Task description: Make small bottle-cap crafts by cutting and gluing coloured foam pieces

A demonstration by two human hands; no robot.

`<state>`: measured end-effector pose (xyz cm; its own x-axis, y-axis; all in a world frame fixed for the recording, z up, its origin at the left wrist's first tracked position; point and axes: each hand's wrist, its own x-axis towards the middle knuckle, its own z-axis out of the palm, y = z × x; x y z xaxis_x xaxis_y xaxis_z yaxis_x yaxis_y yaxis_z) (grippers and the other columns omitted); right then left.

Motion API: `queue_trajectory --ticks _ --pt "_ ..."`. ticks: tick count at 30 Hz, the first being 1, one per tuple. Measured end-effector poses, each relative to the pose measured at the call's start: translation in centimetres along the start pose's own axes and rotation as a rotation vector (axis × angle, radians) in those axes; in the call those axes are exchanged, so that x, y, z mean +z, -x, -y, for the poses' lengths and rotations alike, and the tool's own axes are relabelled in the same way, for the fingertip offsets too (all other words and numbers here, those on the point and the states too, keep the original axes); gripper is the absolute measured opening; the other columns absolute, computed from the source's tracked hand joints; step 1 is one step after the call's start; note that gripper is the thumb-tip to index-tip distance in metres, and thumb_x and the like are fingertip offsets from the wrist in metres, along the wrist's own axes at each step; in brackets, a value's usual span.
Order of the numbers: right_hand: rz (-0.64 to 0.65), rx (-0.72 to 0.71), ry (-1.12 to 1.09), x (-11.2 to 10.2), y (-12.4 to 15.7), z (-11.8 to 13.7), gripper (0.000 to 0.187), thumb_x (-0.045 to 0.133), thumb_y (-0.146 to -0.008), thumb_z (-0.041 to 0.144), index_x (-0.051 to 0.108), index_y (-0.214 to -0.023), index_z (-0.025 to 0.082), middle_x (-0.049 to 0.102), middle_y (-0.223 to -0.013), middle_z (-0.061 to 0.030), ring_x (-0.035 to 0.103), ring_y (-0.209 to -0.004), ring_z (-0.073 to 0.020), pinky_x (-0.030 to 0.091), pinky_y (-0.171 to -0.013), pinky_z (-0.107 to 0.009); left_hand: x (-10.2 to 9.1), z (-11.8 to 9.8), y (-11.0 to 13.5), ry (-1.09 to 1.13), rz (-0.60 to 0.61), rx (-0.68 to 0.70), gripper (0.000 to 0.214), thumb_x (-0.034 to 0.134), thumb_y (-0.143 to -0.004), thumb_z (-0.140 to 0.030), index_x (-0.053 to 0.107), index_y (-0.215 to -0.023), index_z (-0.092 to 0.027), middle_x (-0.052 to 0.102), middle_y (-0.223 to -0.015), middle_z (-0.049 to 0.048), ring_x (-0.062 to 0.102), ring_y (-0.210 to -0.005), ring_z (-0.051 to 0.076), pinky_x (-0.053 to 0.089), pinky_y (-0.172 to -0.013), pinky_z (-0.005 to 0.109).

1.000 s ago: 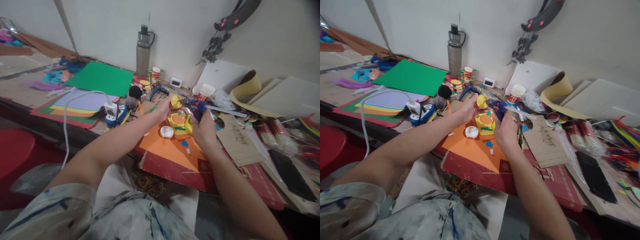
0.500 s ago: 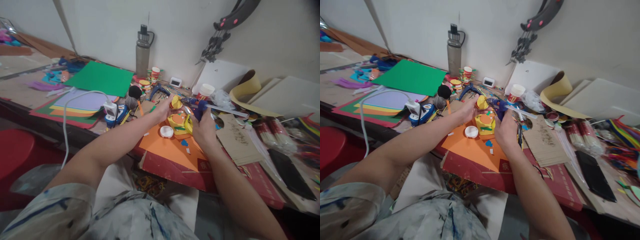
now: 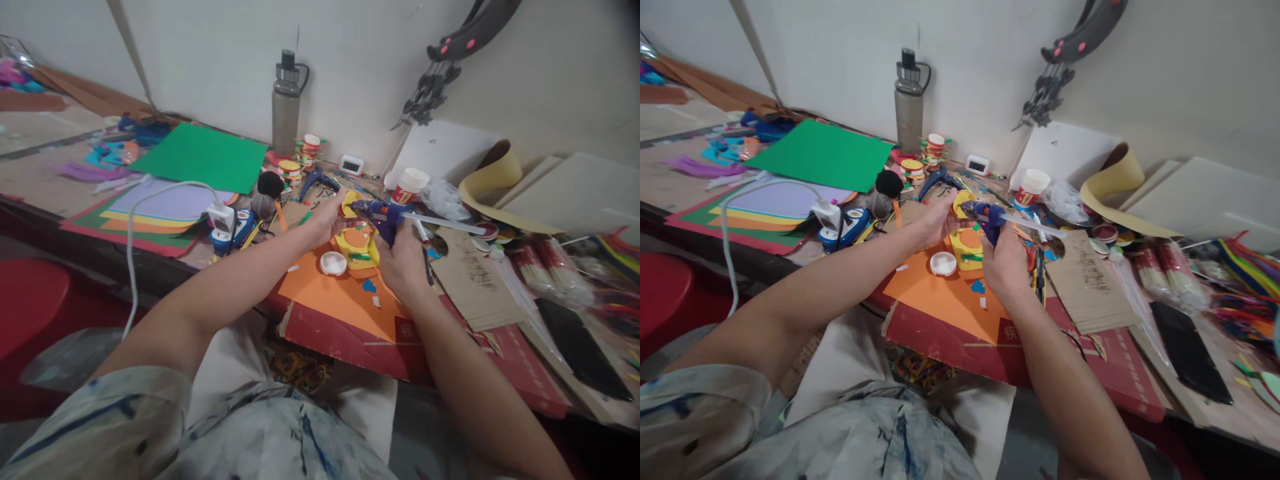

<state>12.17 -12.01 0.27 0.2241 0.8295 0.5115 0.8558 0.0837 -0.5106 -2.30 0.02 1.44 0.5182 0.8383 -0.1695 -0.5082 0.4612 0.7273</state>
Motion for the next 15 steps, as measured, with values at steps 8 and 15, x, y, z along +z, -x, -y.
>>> queue_trajectory --ticks 8,15 --pt "-0.002 -0.018 -0.082 -0.46 -0.63 0.30 0.047 0.057 -0.090 0.031 0.054 -0.136 0.022 0.074 -0.127 -0.0196 0.071 -0.116 -0.0390 0.058 -0.102 -0.060 0.18 0.46 0.44 -0.070 0.037 -0.047 0.050 0.037 -0.115 -0.047 0.075 -0.121 -0.015 0.084 -0.096 0.0110 0.082 -0.092 0.019 0.066 -0.092 0.032" --pt "0.051 -0.022 -0.059 -0.91 -0.20 0.26 0.044 0.058 -0.089 0.034 0.058 -0.130 0.021 0.075 -0.118 -0.0194 0.073 -0.101 -0.0392 0.059 -0.097 -0.060 -0.31 -0.16 -0.41 0.033 -0.016 0.009 0.048 0.040 -0.115 -0.048 0.074 -0.129 -0.017 0.085 -0.104 0.0106 0.082 -0.097 0.019 0.065 -0.095 0.032"
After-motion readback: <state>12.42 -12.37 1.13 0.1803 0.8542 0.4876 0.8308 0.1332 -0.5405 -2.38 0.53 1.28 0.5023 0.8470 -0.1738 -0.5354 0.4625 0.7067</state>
